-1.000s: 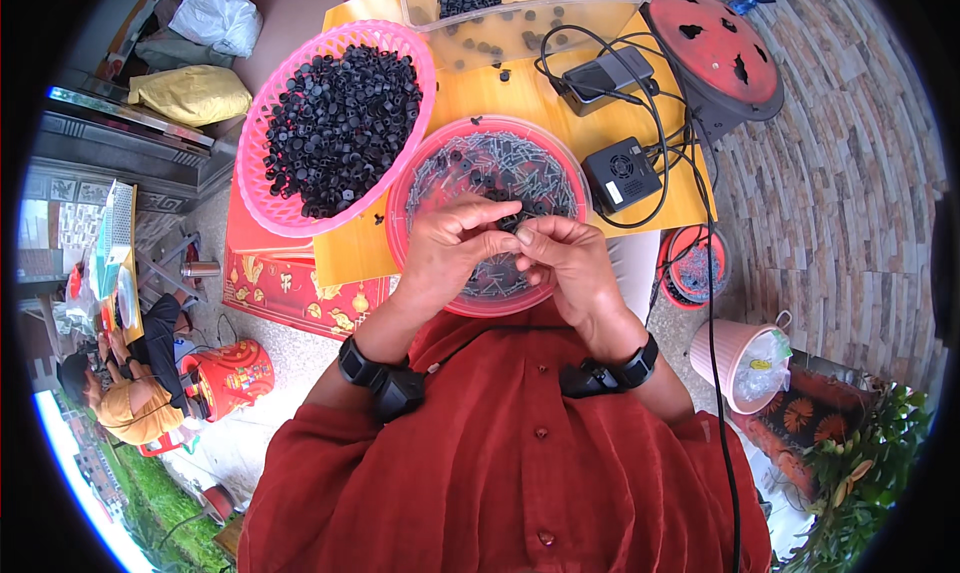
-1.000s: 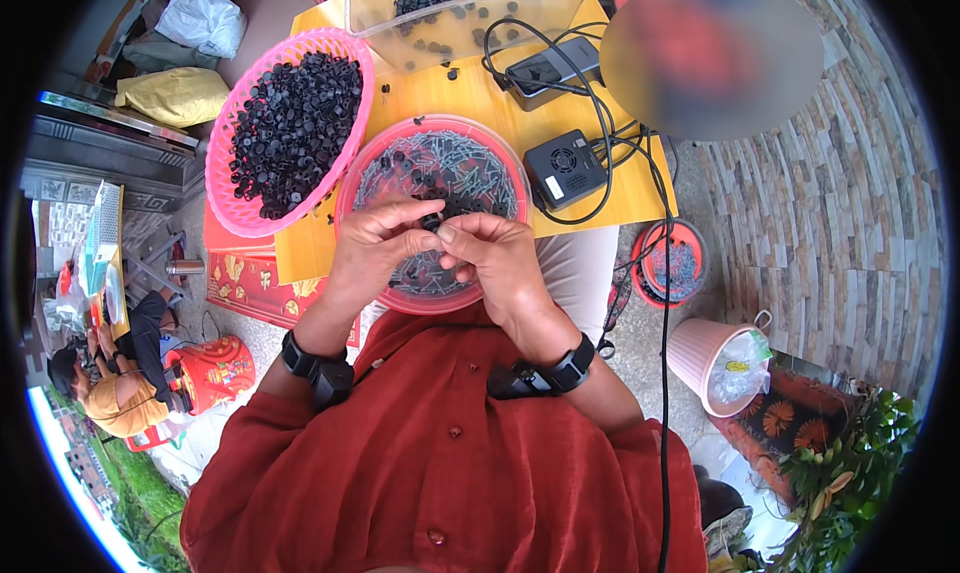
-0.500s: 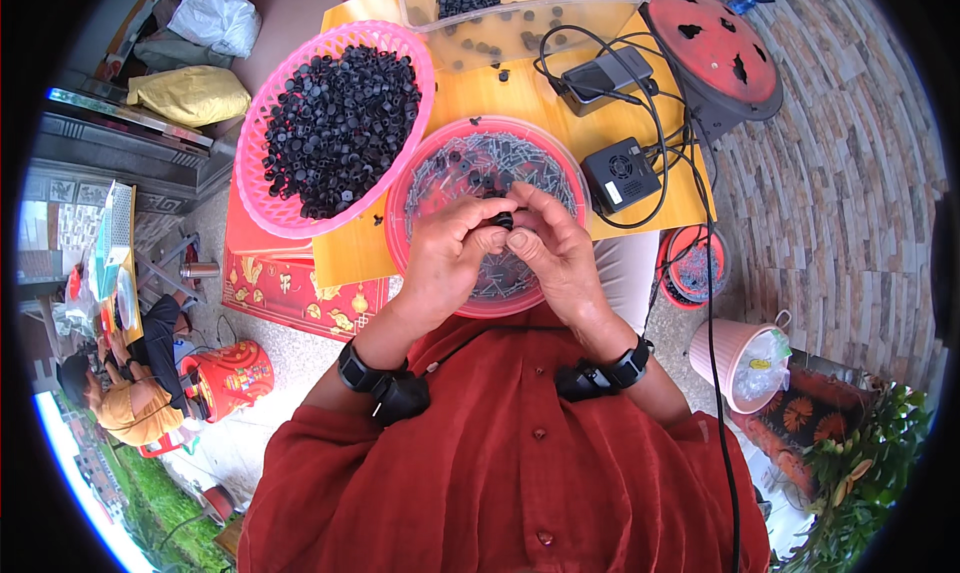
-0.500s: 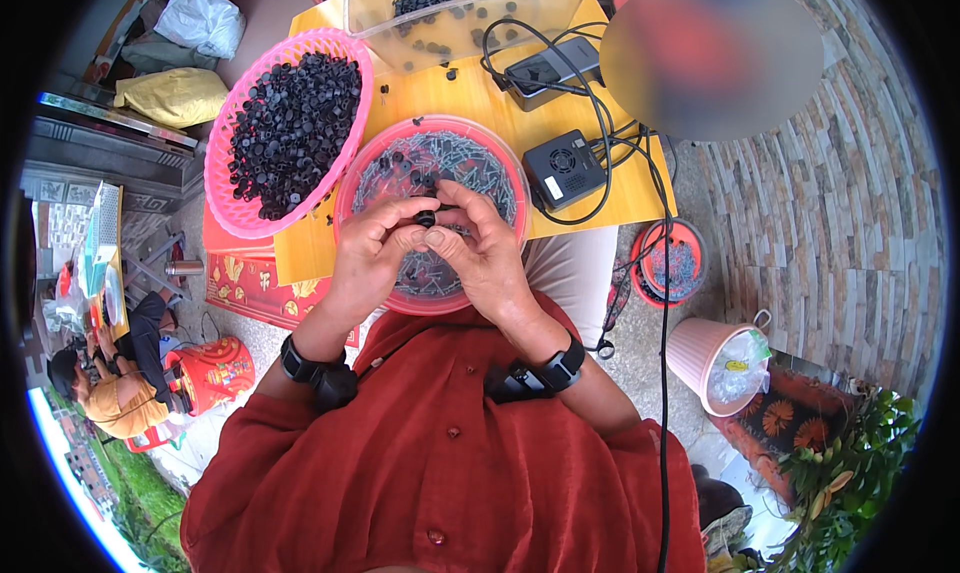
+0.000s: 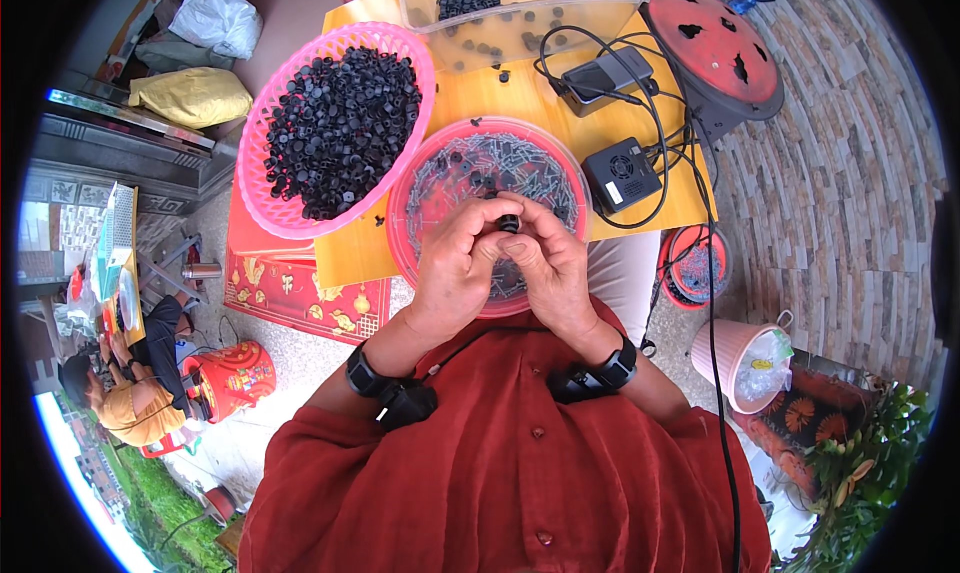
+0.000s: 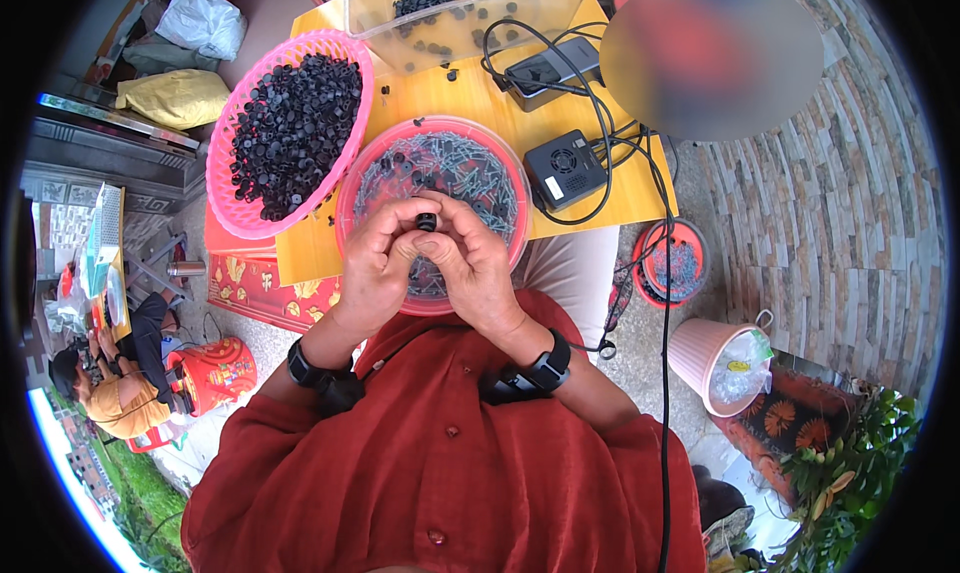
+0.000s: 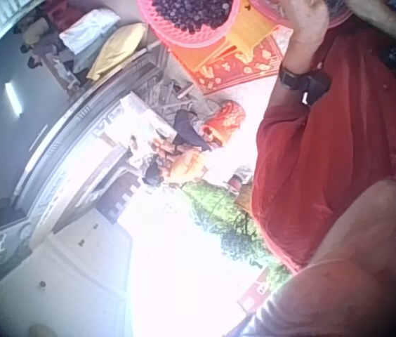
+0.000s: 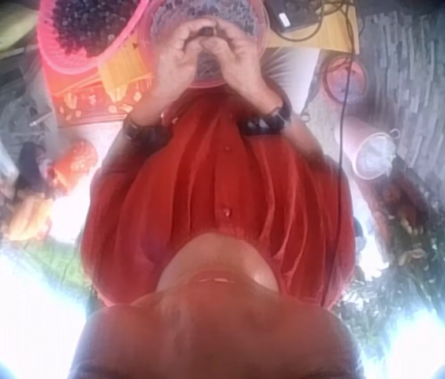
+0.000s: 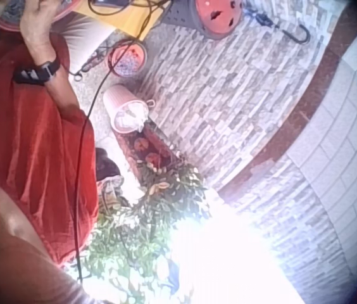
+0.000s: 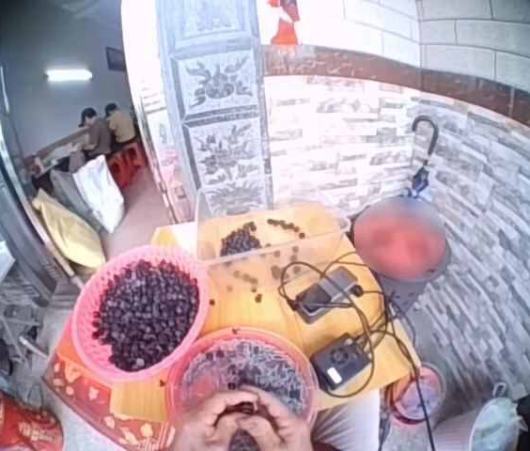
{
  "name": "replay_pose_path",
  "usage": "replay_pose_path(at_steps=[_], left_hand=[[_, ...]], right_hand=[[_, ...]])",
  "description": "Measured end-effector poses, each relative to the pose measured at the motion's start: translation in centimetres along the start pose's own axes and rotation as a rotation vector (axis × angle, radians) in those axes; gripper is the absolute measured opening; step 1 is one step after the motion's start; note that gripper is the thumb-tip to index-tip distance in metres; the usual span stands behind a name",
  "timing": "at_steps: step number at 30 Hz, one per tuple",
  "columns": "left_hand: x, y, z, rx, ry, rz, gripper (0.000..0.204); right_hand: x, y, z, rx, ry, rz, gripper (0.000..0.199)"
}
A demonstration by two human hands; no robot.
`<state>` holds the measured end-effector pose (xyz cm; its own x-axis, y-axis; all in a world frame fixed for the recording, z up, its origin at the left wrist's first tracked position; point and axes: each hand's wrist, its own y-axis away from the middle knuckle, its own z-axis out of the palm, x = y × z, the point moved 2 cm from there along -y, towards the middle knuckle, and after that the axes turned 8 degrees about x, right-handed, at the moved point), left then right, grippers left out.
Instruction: Manually sorting small black plastic components from a tray into a basket.
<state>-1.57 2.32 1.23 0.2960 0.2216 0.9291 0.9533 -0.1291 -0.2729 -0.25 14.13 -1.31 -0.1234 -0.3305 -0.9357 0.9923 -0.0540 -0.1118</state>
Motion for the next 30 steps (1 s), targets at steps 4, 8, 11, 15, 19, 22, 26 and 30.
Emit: replay_pose_path(at_steps=[4,8,11,15,19,22,26,30], left_hand=[[0.2,0.1,0.1,-0.014,-0.052,0.02,0.021],[0.2,0.2,0.2,-0.038,-0.085,0.072,0.019],[0.4,0.1,0.3,-0.036,-0.075,0.095,0.019],[0.6,0.2,0.2,-0.065,0.058,0.022,0.016],[-0.1,-1.2,-0.3,-0.117,0.334,-0.272,0.017],[-0.8,-3.4,-1.5,-0.045,0.605,-0.514,0.024],[-0.2,-8.5,-3.0,-0.009,0.783,-0.506,0.029],[-0.8,-13.3,-4.4,0.022,0.819,-0.431,0.031]], right_hand=[[0.3,0.1,-0.2,0.03,0.042,-0.026,0.04],[0.5,0.2,-0.3,0.036,0.09,-0.084,0.041],[0.1,0.2,-0.4,0.015,0.104,-0.103,0.04],[0.0,0.2,-0.5,0.01,0.133,-0.157,0.039],[0.3,-0.1,-1.2,0.035,-0.216,0.17,0.038],[0.8,-0.2,-2.3,0.037,-0.249,0.273,0.039],[0.7,0.0,-3.1,0.019,-0.167,0.319,0.036],[0.9,0.1,-3.3,0.016,-0.165,0.36,0.032]])
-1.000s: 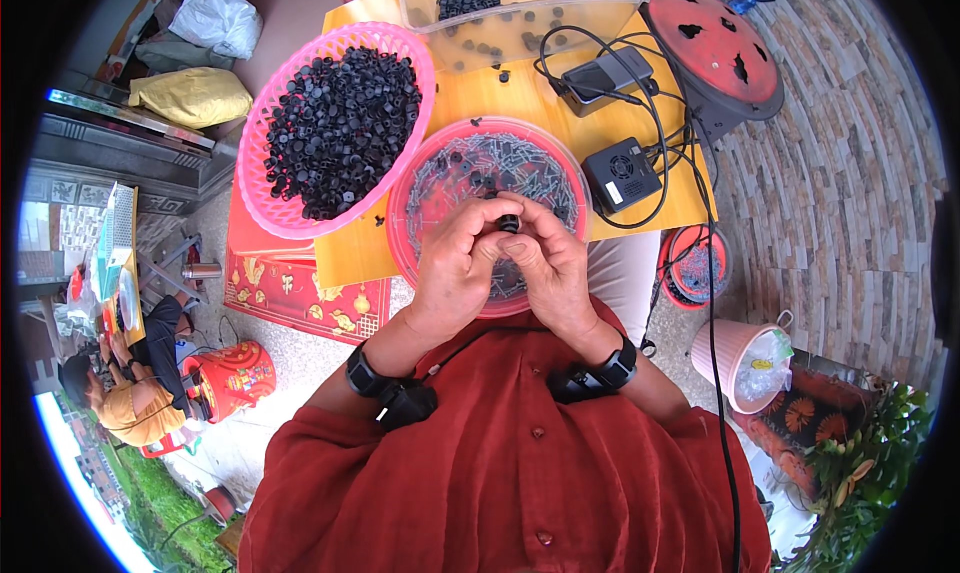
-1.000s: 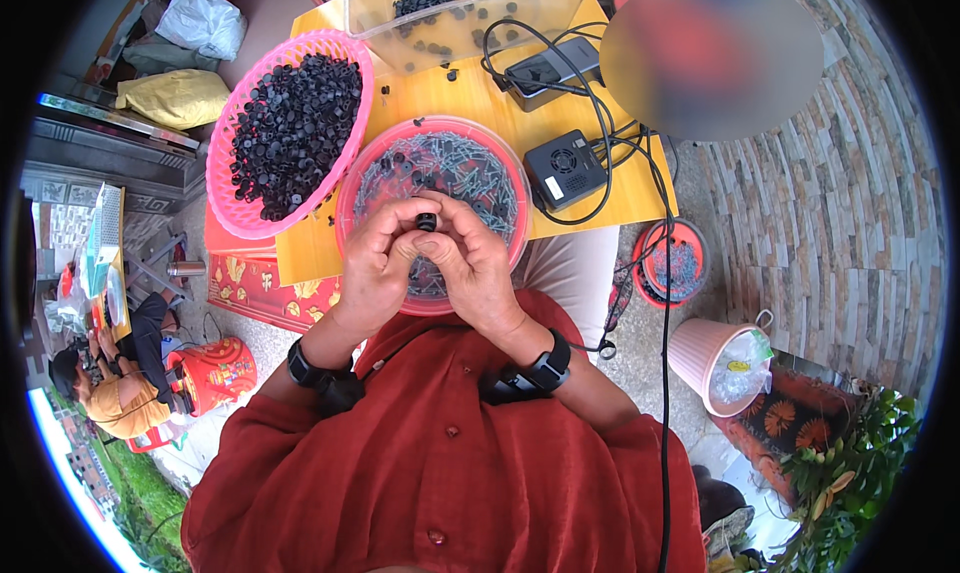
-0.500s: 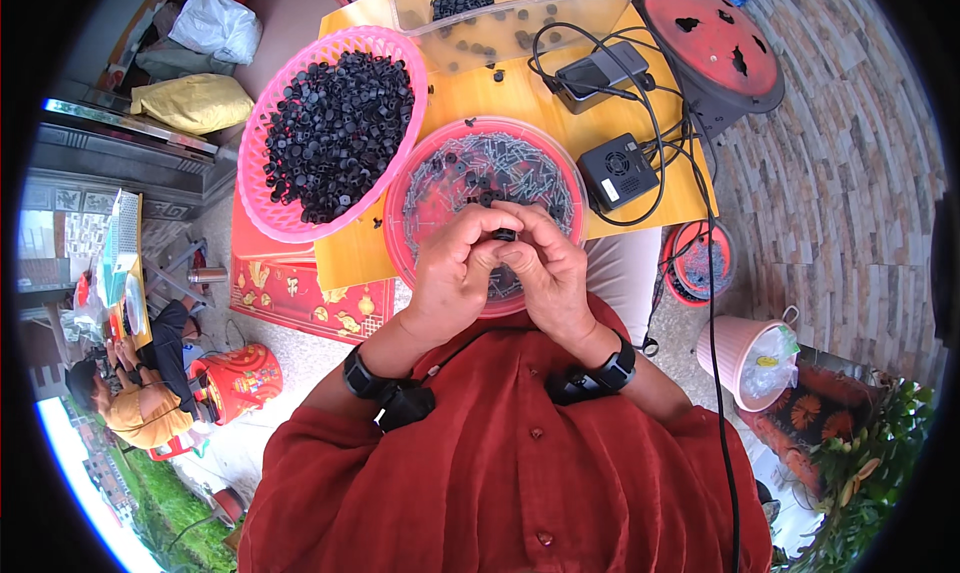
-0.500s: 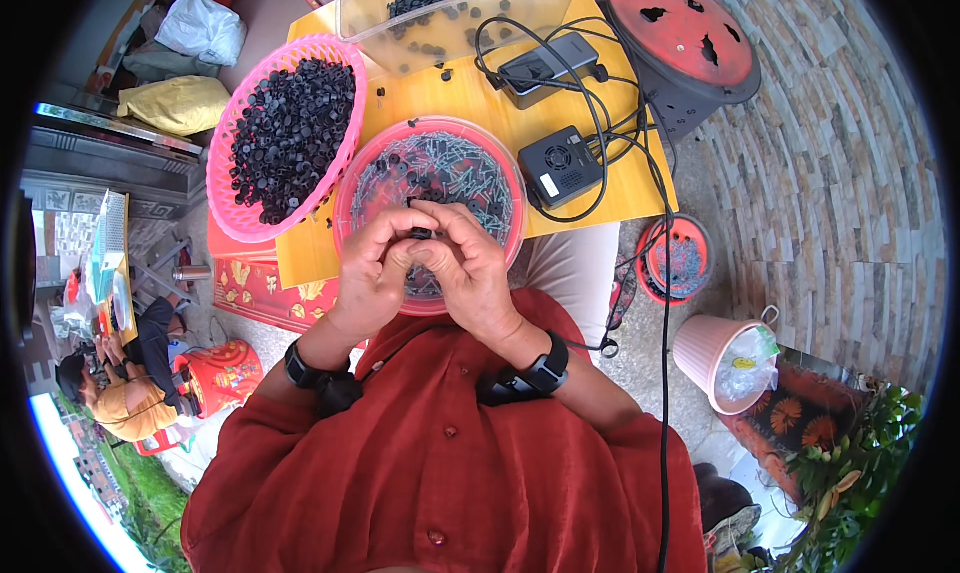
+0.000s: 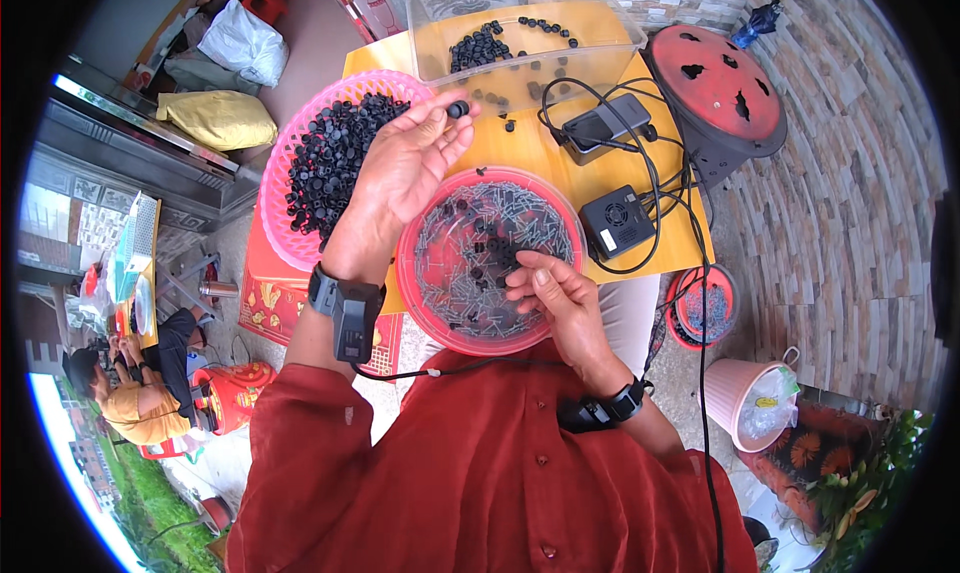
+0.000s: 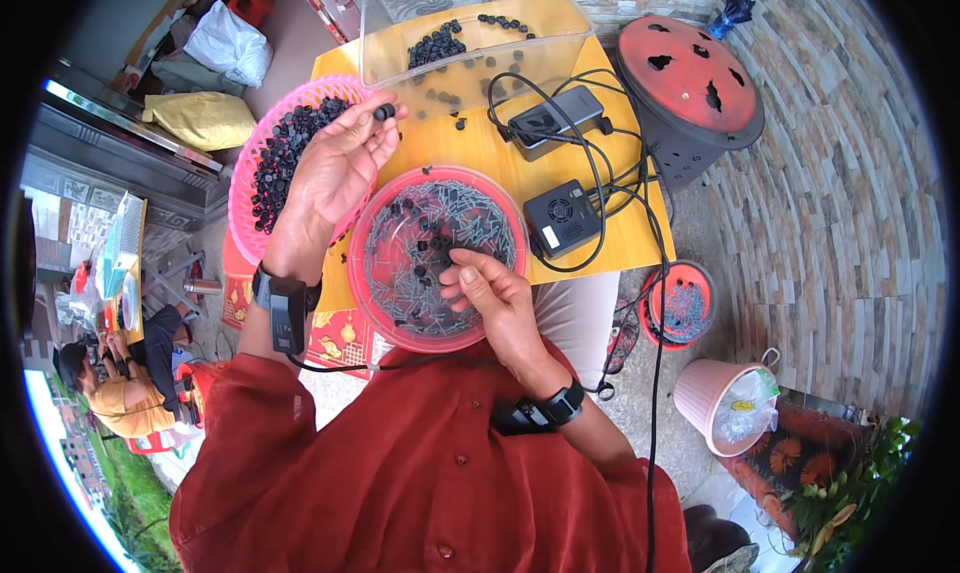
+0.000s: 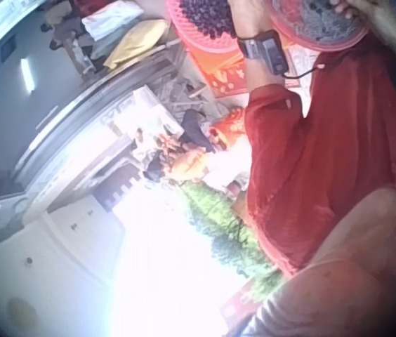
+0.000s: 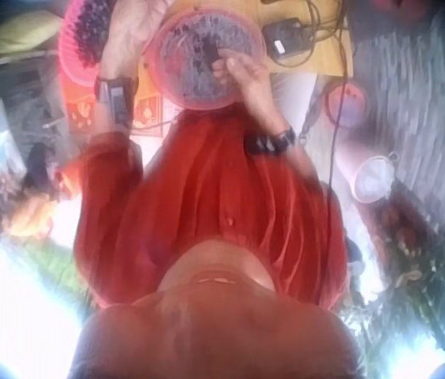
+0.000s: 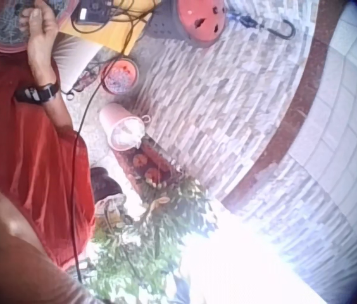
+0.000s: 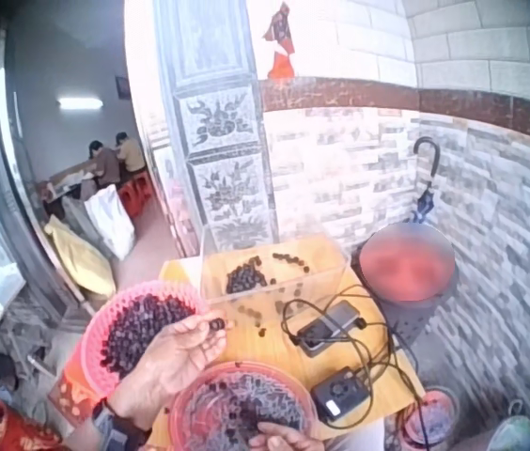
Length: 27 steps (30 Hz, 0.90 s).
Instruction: Manually sorting small black plastic components from a tray into a basket.
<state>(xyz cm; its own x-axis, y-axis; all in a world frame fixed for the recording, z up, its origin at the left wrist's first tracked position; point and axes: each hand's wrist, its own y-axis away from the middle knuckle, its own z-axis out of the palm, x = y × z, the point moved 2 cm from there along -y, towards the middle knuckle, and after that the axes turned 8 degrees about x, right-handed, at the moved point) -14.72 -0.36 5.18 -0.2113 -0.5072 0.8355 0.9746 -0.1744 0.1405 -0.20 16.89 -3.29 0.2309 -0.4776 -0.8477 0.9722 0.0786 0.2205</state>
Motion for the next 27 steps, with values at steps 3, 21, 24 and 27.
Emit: replay_pose_path(at_steps=[3,21,24,27], left_hand=[[2.0,-3.5,0.9,0.005,-0.029,0.084,0.035],[-2.4,9.9,-3.8,-0.118,-1.045,-0.202,0.017],[-5.3,11.2,-4.7,-0.137,-1.493,0.072,0.03],[-6.9,11.5,-4.9,-0.04,-1.507,0.225,0.03]], right_hand=[[0.0,-0.4,-0.5,-0.001,0.023,0.014,0.031],[-1.0,-0.1,0.5,-0.089,1.086,-0.539,0.032],[-0.1,-0.2,0.9,-0.151,1.322,-0.588,0.026],[0.8,-0.5,0.6,-0.124,1.373,-0.635,0.019]])
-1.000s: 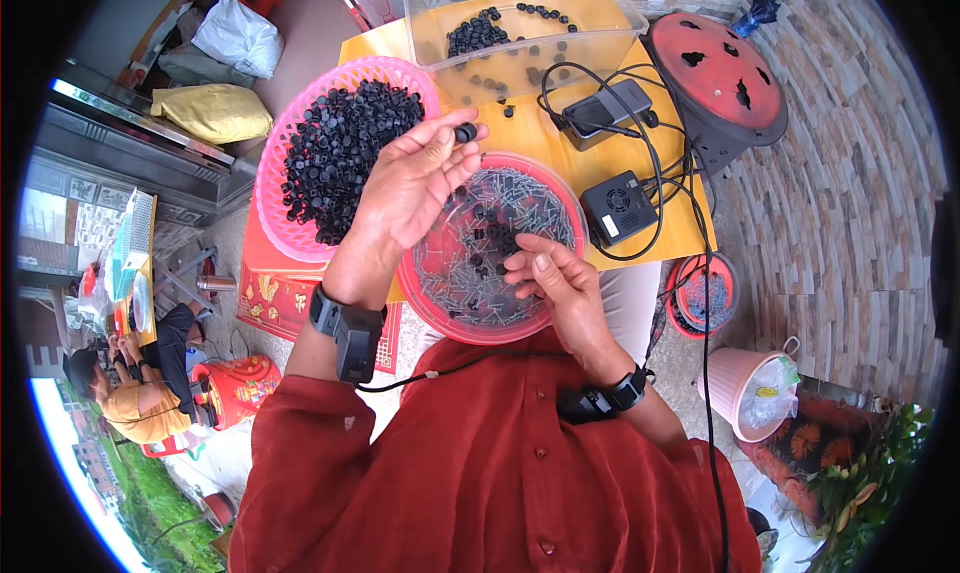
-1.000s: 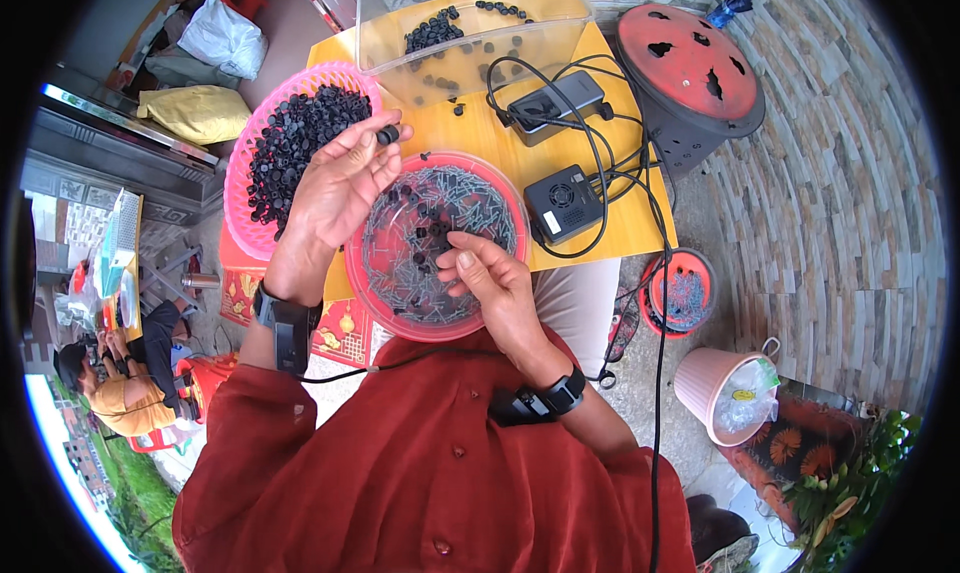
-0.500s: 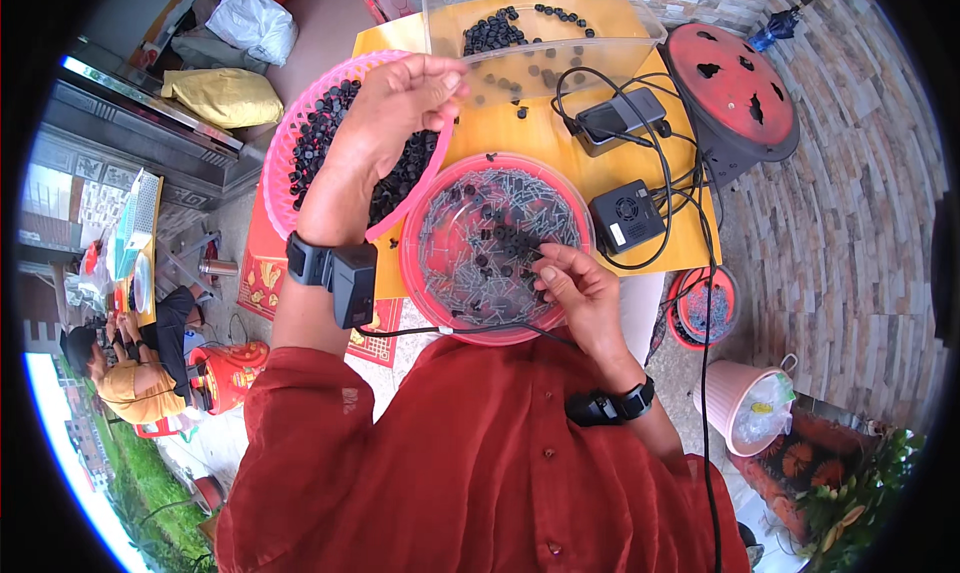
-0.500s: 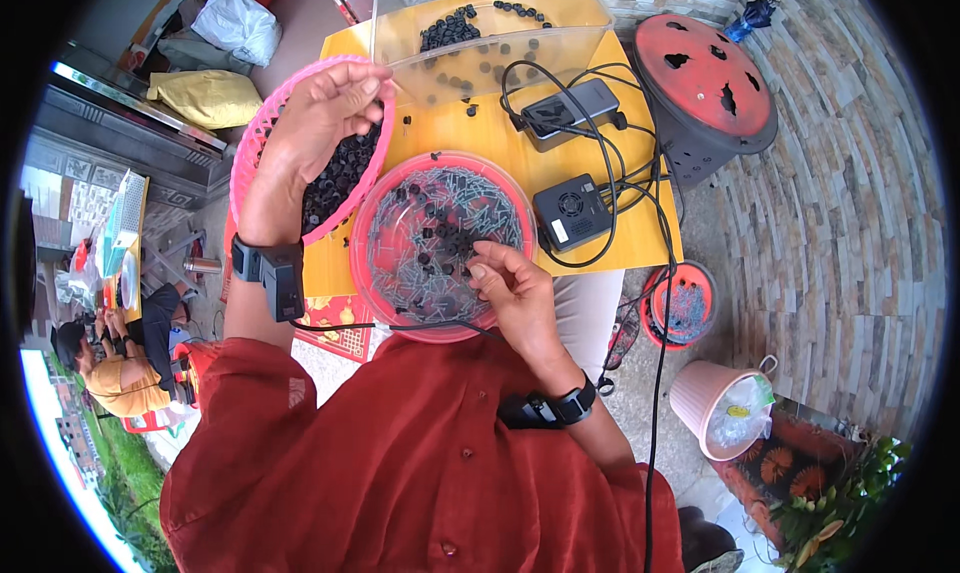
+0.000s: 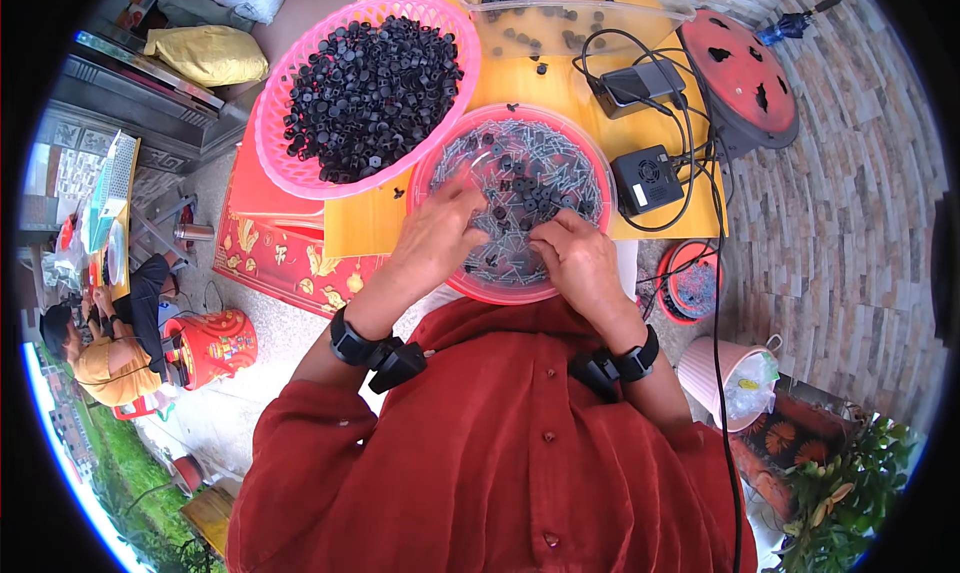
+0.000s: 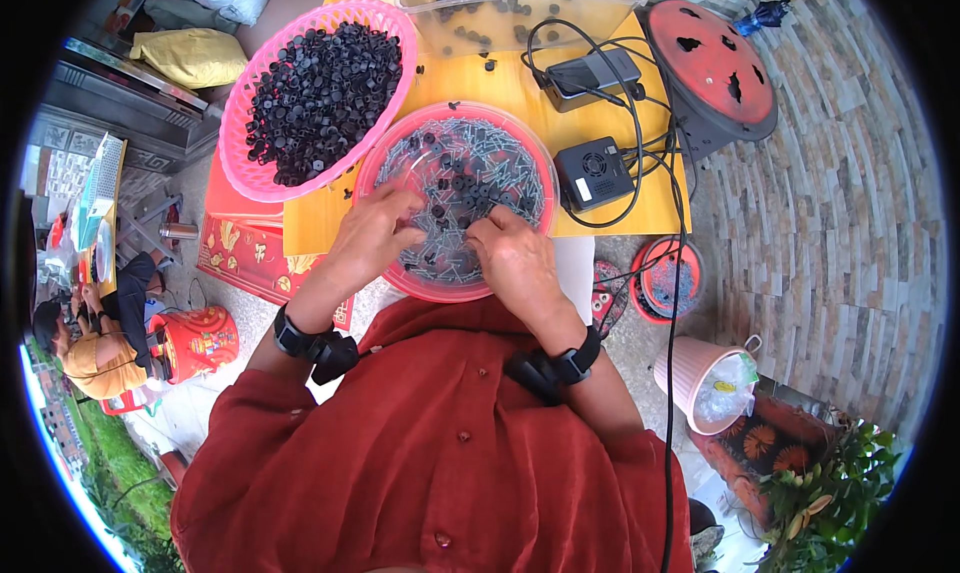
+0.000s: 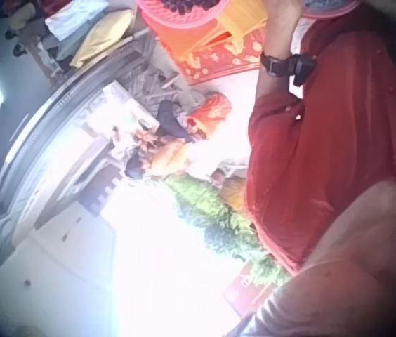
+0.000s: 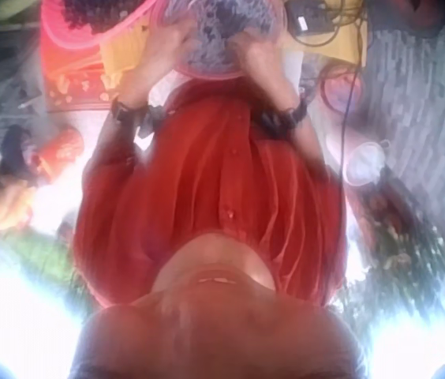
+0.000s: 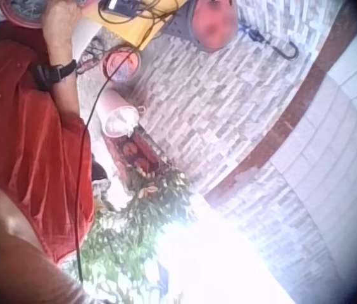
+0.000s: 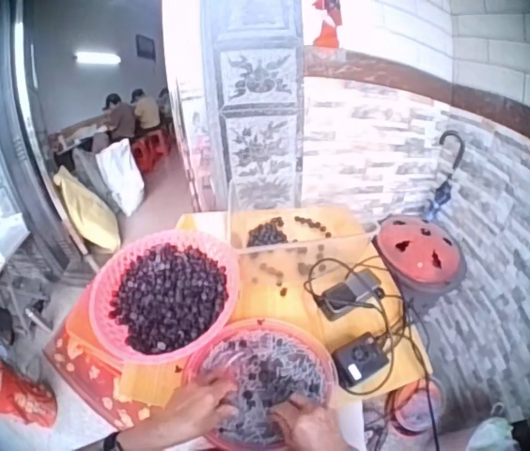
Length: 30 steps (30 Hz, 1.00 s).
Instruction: Manually sorting small black plastic components from a tray into a basket.
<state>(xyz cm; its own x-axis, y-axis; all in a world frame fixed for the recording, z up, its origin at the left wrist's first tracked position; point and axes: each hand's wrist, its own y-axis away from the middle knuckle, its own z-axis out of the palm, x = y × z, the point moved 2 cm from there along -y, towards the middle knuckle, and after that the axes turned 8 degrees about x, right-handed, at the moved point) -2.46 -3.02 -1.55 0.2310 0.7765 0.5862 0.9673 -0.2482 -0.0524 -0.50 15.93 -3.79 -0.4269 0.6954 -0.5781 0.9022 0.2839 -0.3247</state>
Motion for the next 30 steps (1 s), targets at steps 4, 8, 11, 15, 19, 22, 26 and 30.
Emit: replay_pose_path(at_steps=[4,8,11,15,19,22,26,30], left_hand=[[0.8,-0.8,0.1,0.183,0.03,0.063,0.023],[0.0,-1.0,1.4,0.172,0.093,0.209,0.019],[-0.3,-0.5,1.4,0.224,0.165,0.188,0.017],[-2.0,-0.1,2.0,0.163,0.68,-0.08,0.011],[-1.4,0.6,0.9,0.011,0.945,-0.253,0.012],[-0.7,1.1,1.3,-0.035,1.033,-0.244,0.017],[0.3,1.7,1.8,0.056,0.933,-0.163,0.023],[1.5,1.7,1.5,0.233,0.628,0.03,0.026]], right_hand=[[-0.9,-0.5,-0.3,0.103,-0.022,0.064,0.01],[-1.1,-0.1,0.2,0.074,0.097,0.02,0.007],[-1.2,0.0,0.3,0.107,0.102,0.056,0.009],[-1.4,-0.3,0.2,0.154,0.093,0.052,0.01],[-0.9,-0.2,0.2,0.213,-0.271,0.156,0.008],[-1.7,-0.4,-0.3,0.163,-0.676,0.397,0.01],[-2.0,-0.4,-0.7,0.128,-0.807,0.367,0.015],[-2.2,-0.3,-0.7,0.181,-0.992,0.467,0.014]])
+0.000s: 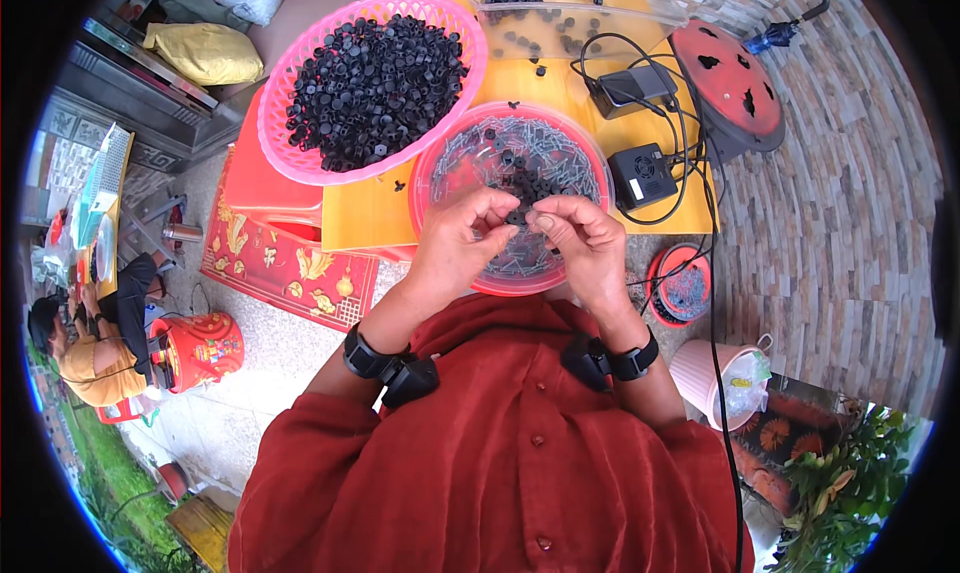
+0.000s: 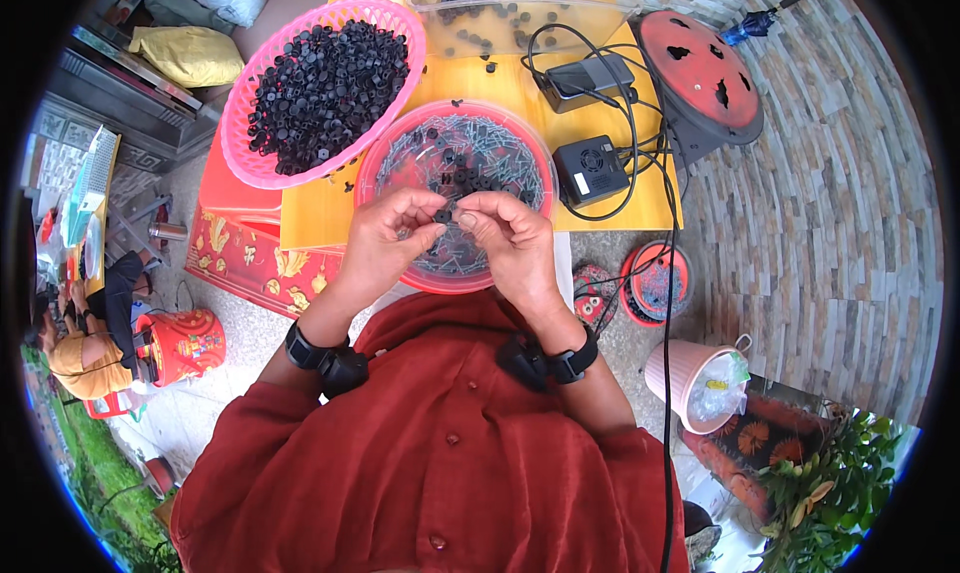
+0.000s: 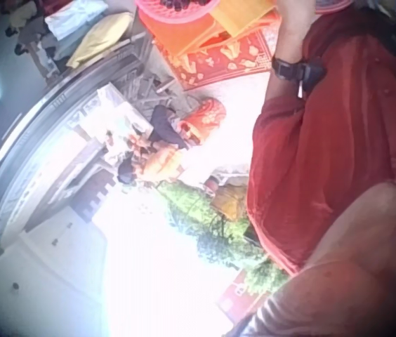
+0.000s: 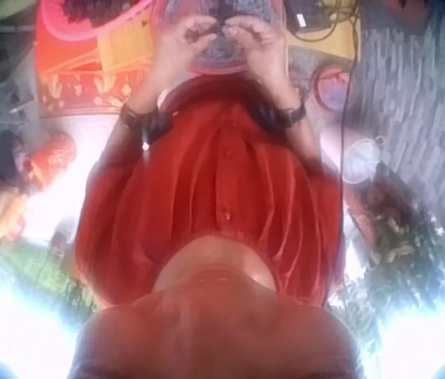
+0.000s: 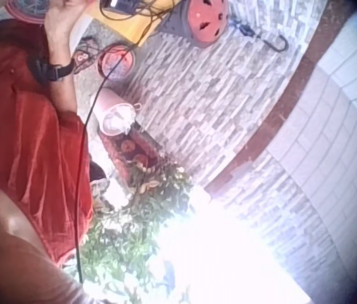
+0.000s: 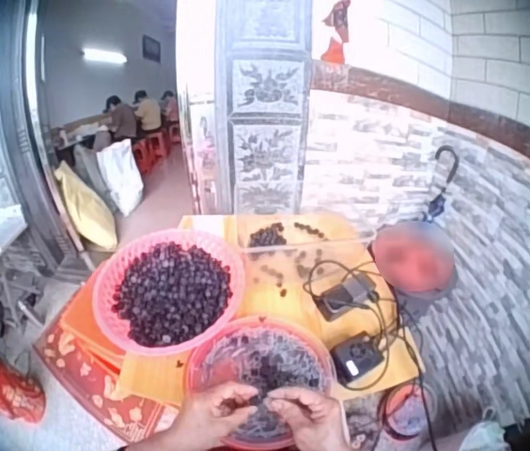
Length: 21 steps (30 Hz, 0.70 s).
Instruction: Manually sorting small black plastic components from a tray into a basket.
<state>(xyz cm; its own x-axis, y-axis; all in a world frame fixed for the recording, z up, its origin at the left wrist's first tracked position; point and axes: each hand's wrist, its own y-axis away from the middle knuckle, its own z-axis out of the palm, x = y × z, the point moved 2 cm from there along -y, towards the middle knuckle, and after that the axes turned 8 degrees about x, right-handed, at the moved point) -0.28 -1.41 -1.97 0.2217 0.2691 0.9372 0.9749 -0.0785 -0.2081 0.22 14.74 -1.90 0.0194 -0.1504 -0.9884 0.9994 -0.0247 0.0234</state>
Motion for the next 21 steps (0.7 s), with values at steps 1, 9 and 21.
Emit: replay_pose_path(at_steps=[1,9,21], left_hand=[[0.2,-0.1,0.2,-0.001,-0.003,-0.003,0.026],[1.5,-0.3,1.2,0.024,-0.067,0.061,0.046],[1.3,-0.5,0.8,0.013,-0.058,0.098,0.05]], right_hand=[[0.1,-0.1,-0.1,0.012,-0.011,-0.055,0.013],[0.7,-0.5,-0.3,0.028,-0.031,-0.12,0.011],[-0.4,-1.0,-0.1,-0.045,0.286,-0.337,0.01]])
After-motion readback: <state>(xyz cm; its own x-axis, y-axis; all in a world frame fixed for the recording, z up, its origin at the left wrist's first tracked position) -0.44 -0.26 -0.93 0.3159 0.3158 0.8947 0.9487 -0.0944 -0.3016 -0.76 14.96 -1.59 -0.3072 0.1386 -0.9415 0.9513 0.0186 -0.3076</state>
